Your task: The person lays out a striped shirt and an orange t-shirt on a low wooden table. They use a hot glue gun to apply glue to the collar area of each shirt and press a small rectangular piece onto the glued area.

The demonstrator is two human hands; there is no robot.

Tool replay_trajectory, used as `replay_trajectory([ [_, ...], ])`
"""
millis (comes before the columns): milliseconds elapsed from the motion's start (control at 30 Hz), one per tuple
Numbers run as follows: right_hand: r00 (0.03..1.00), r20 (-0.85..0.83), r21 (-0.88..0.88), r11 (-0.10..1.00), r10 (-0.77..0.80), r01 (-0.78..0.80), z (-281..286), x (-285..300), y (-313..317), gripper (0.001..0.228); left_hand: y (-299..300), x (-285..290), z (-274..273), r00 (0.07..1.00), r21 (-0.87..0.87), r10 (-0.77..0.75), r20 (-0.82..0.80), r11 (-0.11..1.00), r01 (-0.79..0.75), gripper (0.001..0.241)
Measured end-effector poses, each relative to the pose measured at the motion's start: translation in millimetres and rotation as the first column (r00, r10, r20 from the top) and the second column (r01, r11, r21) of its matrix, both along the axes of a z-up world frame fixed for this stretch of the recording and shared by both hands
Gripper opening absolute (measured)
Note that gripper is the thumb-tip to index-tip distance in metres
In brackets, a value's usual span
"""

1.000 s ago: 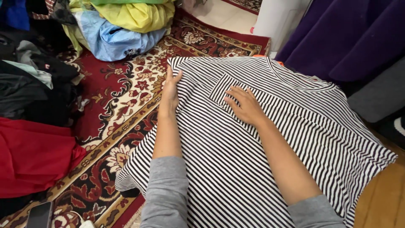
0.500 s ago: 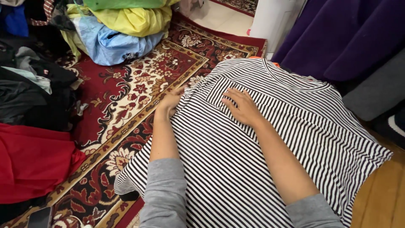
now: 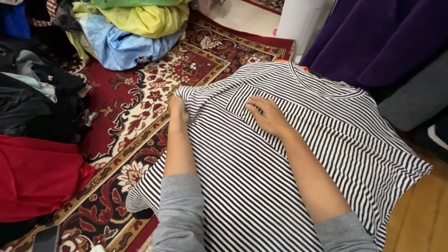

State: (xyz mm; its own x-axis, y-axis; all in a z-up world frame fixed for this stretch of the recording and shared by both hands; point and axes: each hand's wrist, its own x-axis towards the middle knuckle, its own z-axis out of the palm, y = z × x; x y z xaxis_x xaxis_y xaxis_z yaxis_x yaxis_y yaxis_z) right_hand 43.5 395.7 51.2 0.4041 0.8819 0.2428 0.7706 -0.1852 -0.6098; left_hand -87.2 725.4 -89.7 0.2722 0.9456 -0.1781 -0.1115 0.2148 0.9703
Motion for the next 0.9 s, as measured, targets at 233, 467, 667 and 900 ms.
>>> replay_trajectory([
  [233, 0.995, -0.096, 0.023, 0.999, -0.029, 0.032, -4, 13, -1, 0.045, 38, -23, 97, 0.854, 0.499, 0.519, -0.016, 0.745, -0.444, 0.035],
  [467, 1.0, -0.02, 0.083, 0.996, 0.011, -0.009, 0, 8, -6, 0.049, 36, -62, 140, 0.81, 0.726, 0.574, -0.122, 0.608, -0.322, 0.035],
  [667, 0.999, 0.034, 0.128, 0.991, 0.025, -0.03, -6, 9, -5, 0.045, 48, -65, 128, 0.824, 0.649, 0.546, -0.15, 0.683, -0.334, 0.034],
  [900, 0.95, 0.31, 0.201, 0.974, 0.041, -0.108, 3, -4, 22, 0.039, 25, -72, 158, 0.899, 0.878, 0.422, 0.116, 0.379, -0.291, 0.057],
])
